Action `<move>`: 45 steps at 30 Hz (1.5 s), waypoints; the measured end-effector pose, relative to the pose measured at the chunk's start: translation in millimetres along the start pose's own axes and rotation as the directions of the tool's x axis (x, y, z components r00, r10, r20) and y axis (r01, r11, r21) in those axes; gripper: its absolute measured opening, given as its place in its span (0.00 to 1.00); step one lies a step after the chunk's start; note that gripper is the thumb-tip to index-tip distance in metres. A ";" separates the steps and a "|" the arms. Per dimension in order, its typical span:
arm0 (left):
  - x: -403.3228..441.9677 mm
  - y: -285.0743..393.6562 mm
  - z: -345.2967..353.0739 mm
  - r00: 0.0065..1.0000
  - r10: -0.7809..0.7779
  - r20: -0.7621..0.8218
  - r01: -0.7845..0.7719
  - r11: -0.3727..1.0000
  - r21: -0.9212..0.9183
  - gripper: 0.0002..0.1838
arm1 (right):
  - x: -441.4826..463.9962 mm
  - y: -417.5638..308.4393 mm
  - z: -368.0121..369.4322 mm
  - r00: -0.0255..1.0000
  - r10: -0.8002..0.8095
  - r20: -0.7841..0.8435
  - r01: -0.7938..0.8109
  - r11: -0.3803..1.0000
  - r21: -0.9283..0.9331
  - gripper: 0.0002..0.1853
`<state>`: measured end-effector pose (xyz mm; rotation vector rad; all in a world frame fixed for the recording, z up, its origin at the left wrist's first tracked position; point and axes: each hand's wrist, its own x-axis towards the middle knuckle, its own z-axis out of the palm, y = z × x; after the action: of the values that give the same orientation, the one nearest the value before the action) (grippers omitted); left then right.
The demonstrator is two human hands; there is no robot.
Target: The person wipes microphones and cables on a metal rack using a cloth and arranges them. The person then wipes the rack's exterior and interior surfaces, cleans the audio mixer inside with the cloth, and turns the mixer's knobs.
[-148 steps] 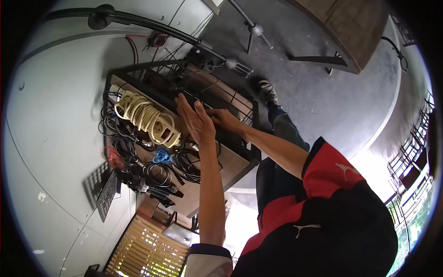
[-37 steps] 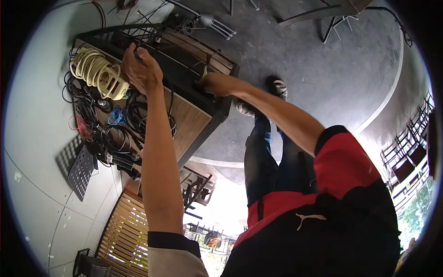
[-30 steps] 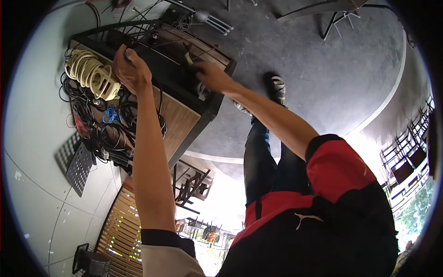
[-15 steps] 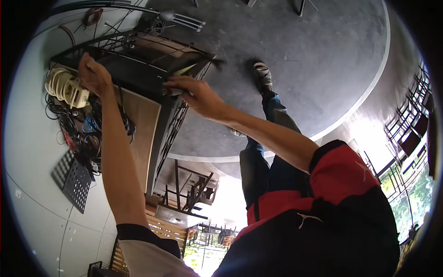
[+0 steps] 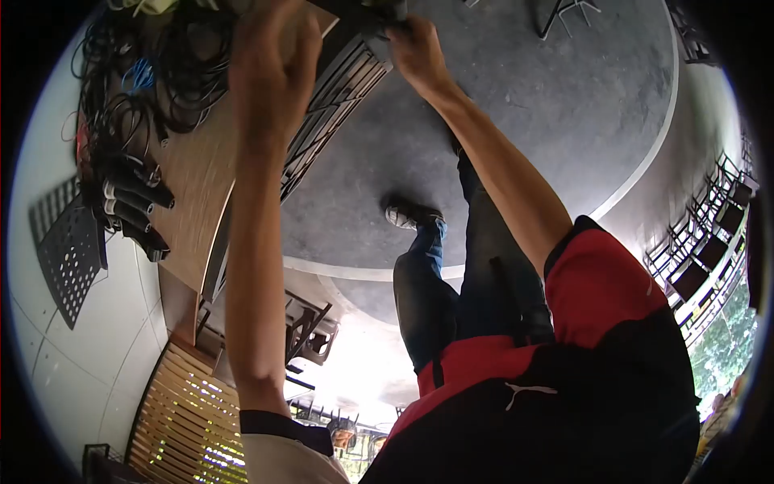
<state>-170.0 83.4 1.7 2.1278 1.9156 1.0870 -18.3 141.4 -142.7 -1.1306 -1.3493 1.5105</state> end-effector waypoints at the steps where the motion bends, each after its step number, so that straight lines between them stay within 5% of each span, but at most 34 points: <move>1: -22.1 -20.2 2.2 0.999 0.024 0.033 -0.028 0.994 0.103 0.19 | -0.3 14.1 -1.4 0.998 -0.059 -0.038 0.051 0.981 -0.187 0.10; 3: -52.4 -33.0 -0.7 0.992 -0.019 0.125 0.010 0.997 0.073 0.21 | 6.3 60.8 -11.8 0.989 -0.136 -0.065 0.102 0.921 -0.376 0.10; 6: -75.4 -42.2 -0.2 0.986 0.044 0.160 -0.083 0.967 0.242 0.23 | 18.8 90.4 -14.1 0.948 0.317 -0.011 -0.306 0.903 -0.300 0.10; 10: -69.1 -46.7 6.7 0.992 0.052 0.116 -0.079 0.968 0.237 0.25 | -10.3 13.8 -9.4 0.975 0.223 -0.010 -0.222 0.960 -0.173 0.13; 13: -64.3 -41.2 3.4 0.988 0.038 0.147 -0.082 0.950 0.303 0.27 | -25.0 -15.4 -12.1 0.992 0.124 0.012 -0.125 0.987 0.101 0.14; 17: -62.2 -37.2 3.9 0.985 0.033 0.171 -0.093 0.931 0.353 0.31 | 5.7 18.3 -4.8 0.990 0.128 -0.063 -0.137 0.974 -0.179 0.08; 21: -62.7 -38.0 4.6 0.986 0.004 0.168 -0.063 0.935 0.348 0.31 | 11.0 -31.2 -18.0 0.972 0.219 0.084 -0.208 0.971 -0.119 0.09; 23: -63.5 -38.6 4.3 0.986 0.010 0.164 -0.062 0.948 0.311 0.32 | 5.5 -66.1 -22.2 0.991 0.029 0.127 -0.027 1.000 -0.016 0.10; 27: -66.3 -37.1 1.9 0.996 -0.045 0.074 0.026 0.970 0.240 0.29 | -0.9 -99.4 -11.7 0.970 -0.058 0.236 0.038 0.995 0.089 0.13; 29: -71.4 -37.4 -0.1 0.997 -0.075 -0.016 0.077 0.972 0.224 0.26 | -5.2 -101.7 3.9 0.880 -0.430 0.202 0.470 0.852 -0.232 0.23; 30: -75.3 -38.3 0.2 0.990 -0.104 -0.094 0.121 0.973 0.195 0.24 | -1.2 -88.6 6.0 0.821 -0.458 0.340 0.564 0.745 -0.358 0.31; 34: -98.1 -24.5 2.8 0.914 -0.255 -0.316 0.300 0.948 0.103 0.19 | -14.5 -77.4 26.2 0.750 -0.527 0.400 0.662 0.581 -0.474 0.33; 37: -131.8 -13.5 -1.2 0.853 -0.240 -0.464 0.315 0.945 0.091 0.20 | -29.5 -73.8 39.7 0.710 -0.637 0.301 0.686 0.528 -0.501 0.30; 40: -187.0 -7.2 -25.9 0.765 -0.310 -0.564 0.454 0.881 0.132 0.23 | -48.4 -59.3 62.1 0.682 -0.698 0.216 0.698 0.535 -0.475 0.29; 45: -292.9 -29.3 -105.7 0.631 -0.300 -0.716 0.651 0.707 0.277 0.25 | -111.7 -45.7 121.6 0.603 -0.715 0.354 0.797 0.518 -0.310 0.32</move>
<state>-242.2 -213.8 -64.0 1.2157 3.1794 1.3584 -103.5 6.0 -81.4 -0.4676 -2.0393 0.6501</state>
